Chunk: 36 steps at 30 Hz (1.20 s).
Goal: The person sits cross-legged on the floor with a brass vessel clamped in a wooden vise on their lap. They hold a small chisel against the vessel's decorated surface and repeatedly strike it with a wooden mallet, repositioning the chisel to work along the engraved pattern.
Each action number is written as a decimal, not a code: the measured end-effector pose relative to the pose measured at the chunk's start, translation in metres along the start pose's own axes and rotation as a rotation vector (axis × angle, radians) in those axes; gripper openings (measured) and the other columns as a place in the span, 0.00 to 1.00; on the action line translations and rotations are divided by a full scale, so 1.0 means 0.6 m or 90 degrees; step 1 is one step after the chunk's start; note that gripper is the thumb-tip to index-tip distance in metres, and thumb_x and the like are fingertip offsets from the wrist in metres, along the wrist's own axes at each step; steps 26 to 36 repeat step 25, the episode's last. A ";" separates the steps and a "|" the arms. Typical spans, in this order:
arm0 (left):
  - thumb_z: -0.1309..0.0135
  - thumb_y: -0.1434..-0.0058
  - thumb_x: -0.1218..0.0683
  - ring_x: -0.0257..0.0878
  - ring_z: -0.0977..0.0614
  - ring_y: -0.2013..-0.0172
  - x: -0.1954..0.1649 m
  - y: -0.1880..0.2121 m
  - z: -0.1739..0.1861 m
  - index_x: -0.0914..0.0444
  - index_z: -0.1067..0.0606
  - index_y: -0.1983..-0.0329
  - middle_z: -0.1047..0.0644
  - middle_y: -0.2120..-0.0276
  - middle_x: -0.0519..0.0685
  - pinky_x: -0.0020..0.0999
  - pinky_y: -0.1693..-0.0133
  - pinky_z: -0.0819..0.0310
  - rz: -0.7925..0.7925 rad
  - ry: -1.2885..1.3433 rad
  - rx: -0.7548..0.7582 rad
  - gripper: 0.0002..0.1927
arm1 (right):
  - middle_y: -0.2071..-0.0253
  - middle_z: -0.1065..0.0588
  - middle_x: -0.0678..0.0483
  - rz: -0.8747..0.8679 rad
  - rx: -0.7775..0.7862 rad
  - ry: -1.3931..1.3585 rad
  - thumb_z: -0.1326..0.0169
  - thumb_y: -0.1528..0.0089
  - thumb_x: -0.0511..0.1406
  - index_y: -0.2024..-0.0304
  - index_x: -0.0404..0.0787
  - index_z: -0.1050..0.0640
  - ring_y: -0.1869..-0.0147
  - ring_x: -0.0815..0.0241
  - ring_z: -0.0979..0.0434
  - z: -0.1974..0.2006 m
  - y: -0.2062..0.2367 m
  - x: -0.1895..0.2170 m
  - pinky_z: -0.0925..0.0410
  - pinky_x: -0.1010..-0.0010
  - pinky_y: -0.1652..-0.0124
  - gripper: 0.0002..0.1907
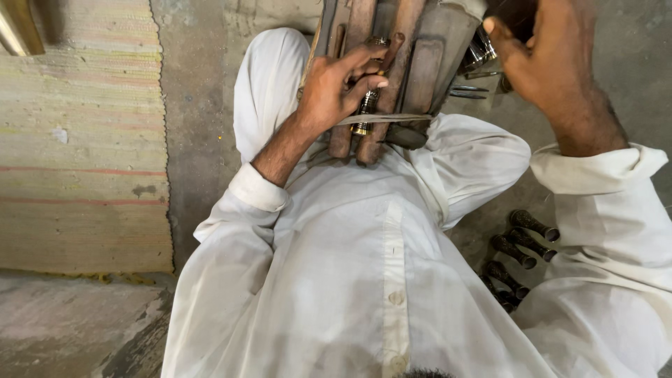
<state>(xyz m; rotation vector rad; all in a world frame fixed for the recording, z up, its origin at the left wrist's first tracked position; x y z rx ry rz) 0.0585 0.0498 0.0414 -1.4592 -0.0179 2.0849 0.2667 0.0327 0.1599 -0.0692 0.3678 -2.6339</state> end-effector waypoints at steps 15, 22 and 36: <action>0.33 0.33 0.57 0.39 0.11 0.55 0.009 0.011 0.002 0.62 0.27 0.39 0.14 0.56 0.52 0.32 0.54 0.14 -0.017 0.062 -0.033 0.22 | 0.58 0.25 0.48 0.020 -0.067 0.038 0.34 0.38 0.29 0.49 0.36 0.24 0.55 0.51 0.23 0.007 0.011 0.001 0.34 0.62 0.56 0.17; 0.33 0.34 0.60 0.34 0.10 0.59 0.048 0.014 0.015 0.62 0.27 0.41 0.13 0.60 0.50 0.28 0.62 0.14 0.015 0.125 -0.123 0.21 | 0.63 0.23 0.49 -0.063 0.045 0.000 0.29 0.36 0.34 0.44 0.39 0.21 0.62 0.51 0.23 -0.012 0.015 -0.018 0.32 0.59 0.60 0.20; 0.35 0.31 0.62 0.34 0.11 0.61 0.069 0.035 0.021 0.62 0.27 0.40 0.14 0.60 0.52 0.29 0.62 0.13 0.060 0.288 -0.144 0.19 | 0.69 0.26 0.47 -0.377 0.189 -0.239 0.33 0.34 0.41 0.40 0.41 0.25 0.70 0.47 0.28 -0.091 0.068 -0.078 0.35 0.54 0.68 0.24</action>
Point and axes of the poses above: each hand's wrist, its own y-axis away from the middle knuckle, its own z-axis out of the back of the hand, x = y × z, the point moved 10 cm from there along -y, towards the middle knuckle
